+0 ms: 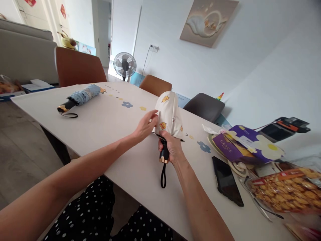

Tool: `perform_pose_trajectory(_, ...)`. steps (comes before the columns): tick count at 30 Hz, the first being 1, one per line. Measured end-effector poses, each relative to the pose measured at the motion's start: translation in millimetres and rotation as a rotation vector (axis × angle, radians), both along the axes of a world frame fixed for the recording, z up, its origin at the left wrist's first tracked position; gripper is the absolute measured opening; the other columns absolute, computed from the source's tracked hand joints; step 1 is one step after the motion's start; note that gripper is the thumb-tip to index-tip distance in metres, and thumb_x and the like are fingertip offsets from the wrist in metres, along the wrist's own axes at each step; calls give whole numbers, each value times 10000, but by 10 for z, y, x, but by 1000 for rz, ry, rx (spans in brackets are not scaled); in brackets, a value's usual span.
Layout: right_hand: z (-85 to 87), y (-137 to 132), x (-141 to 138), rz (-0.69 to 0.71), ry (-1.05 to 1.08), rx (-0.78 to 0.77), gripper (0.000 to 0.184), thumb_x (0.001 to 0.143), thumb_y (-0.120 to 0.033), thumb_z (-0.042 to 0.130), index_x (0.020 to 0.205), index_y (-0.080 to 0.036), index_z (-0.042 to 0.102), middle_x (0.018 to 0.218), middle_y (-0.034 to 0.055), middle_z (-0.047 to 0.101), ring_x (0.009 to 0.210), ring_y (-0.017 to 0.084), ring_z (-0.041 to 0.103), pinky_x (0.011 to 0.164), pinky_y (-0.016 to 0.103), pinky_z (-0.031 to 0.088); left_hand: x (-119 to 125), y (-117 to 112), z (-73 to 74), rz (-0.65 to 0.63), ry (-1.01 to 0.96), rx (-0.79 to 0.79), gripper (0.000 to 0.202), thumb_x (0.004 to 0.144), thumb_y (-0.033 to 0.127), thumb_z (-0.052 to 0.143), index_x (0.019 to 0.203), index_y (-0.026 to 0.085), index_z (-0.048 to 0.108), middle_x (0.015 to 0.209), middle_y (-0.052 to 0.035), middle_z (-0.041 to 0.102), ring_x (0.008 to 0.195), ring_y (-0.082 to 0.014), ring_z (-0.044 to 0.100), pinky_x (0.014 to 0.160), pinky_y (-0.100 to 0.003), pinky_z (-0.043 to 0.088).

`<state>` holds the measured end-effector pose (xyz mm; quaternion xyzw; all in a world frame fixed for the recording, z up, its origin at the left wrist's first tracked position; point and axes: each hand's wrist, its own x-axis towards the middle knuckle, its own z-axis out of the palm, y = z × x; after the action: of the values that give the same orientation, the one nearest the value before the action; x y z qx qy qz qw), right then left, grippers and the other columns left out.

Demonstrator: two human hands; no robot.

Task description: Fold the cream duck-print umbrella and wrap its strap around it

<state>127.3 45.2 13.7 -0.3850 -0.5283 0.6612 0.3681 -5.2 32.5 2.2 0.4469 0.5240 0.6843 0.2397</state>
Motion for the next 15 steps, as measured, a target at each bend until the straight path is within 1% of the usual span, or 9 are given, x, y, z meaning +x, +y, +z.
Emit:
perform_pose_trajectory(2,14,-42,-26,2,-71,31,174,648,-241,659,697,-172,507,436,-52,454,304,92,408,264,210,349,80,-23,49,-164,-138,-48,362,798,393,525,1110,212,560,1055,-49,607,976,-176,556,823,-271,438)
perform_pose_trajectory(4,21,-92,-49,16,-155,60,157,647,-227,648,688,-172,507,398,-57,432,285,96,399,251,209,340,93,-33,71,-287,-260,-78,386,770,457,566,1045,186,585,1015,-63,636,963,-199,579,812,-285,455)
perform_pose_trajectory(7,8,-146,-64,66,-231,99,128,653,-201,620,676,-176,496,375,-64,410,275,93,388,241,201,330,40,-26,60,-443,-433,-77,374,749,457,607,960,148,599,972,-98,662,917,-223,613,797,-320,485)
perform_pose_trajectory(9,-21,-155,-63,113,-233,94,130,654,-200,618,684,-178,494,406,-58,443,283,90,399,239,198,330,-1,-12,35,-495,-556,-82,350,724,420,650,916,130,610,958,-118,670,894,-233,629,804,-340,497)
perform_pose_trajectory(11,-63,-148,-62,166,-221,59,149,661,-221,629,682,-179,488,425,-52,464,287,88,405,242,199,335,-33,8,6,-522,-679,-104,335,697,389,681,896,126,619,940,-125,679,874,-242,641,808,-358,509)
perform_pose_trajectory(15,-145,-154,-88,261,-186,-42,200,669,-266,665,686,-174,489,424,-52,461,297,87,408,259,204,351,-80,43,-41,-516,-909,-182,390,663,371,695,964,137,616,896,-115,692,862,-263,653,805,-394,527)
